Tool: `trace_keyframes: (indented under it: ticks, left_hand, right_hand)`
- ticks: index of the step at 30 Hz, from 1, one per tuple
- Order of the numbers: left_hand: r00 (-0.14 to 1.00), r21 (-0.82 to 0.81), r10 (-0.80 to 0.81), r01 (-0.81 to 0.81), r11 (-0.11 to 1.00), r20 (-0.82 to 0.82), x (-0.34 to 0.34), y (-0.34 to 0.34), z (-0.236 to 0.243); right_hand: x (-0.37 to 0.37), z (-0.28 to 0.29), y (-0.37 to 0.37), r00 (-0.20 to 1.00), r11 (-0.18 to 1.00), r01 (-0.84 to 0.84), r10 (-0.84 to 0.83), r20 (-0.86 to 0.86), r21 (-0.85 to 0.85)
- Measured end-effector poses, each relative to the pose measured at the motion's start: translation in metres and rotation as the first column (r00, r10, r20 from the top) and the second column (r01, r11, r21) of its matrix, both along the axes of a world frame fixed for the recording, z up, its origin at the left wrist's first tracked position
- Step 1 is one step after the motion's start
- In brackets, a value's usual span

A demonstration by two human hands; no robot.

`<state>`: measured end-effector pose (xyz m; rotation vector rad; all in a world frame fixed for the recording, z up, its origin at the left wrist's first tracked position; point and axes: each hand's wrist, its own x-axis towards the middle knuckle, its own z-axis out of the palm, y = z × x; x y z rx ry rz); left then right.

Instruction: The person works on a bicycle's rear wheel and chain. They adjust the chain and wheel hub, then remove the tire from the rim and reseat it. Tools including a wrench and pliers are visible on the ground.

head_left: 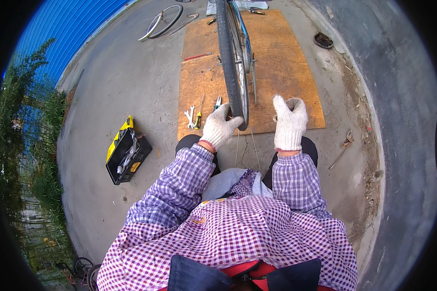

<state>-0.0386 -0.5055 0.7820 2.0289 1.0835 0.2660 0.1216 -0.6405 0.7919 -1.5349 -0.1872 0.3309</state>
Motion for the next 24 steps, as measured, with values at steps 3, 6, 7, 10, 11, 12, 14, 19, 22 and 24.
trace_keyframes:
  ticks: [3,6,7,10,11,12,14,19,22,24]
  left_hand:
    - [0.986,-0.038,0.056,-0.051,0.998,0.154,-0.004,0.007,0.008]
    - [0.962,-0.082,0.133,-0.117,0.990,0.237,-0.004,0.021,0.024]
    - [0.960,-0.114,0.154,-0.130,0.985,0.234,-0.003,0.030,0.032]
    - [0.918,-0.067,0.182,-0.169,0.983,0.353,0.001,0.049,0.049]
    - [0.881,-0.108,0.221,-0.194,0.975,0.419,0.003,0.051,0.053]
    - [0.897,-0.121,0.228,-0.197,0.973,0.379,0.003,0.052,0.057]
    - [0.889,-0.042,0.196,-0.197,0.980,0.414,0.005,0.043,0.059]
    - [0.974,0.013,0.062,-0.066,0.998,0.217,-0.001,-0.012,0.054]
    - [0.998,0.114,-0.004,-0.003,0.994,0.067,-0.001,-0.040,0.045]
    - [1.000,0.082,-0.024,0.025,0.996,-0.009,0.000,-0.046,0.039]
  right_hand:
    - [0.009,0.011,0.008,0.997,0.996,-0.082,0.082,-0.006,-0.034]
    - [0.030,0.011,0.038,0.965,0.978,-0.174,0.192,0.180,-0.112]
    - [0.035,0.007,0.049,0.944,0.972,-0.189,0.219,0.246,-0.138]
    - [0.048,-0.007,0.069,0.909,0.920,-0.210,0.308,0.280,-0.332]
    - [0.050,-0.011,0.071,0.899,0.895,-0.213,0.337,0.280,-0.393]
    - [0.052,-0.015,0.071,0.904,0.867,-0.215,0.351,0.243,-0.450]
    - [0.055,-0.016,0.066,0.924,0.908,-0.238,0.322,0.208,-0.346]
    - [0.056,-0.002,0.030,0.920,0.881,-0.286,0.362,0.149,-0.376]
    - [0.051,0.007,0.006,0.859,0.822,-0.329,0.465,0.214,-0.465]
    - [0.044,0.011,-0.005,0.831,0.770,-0.396,0.532,0.161,-0.499]
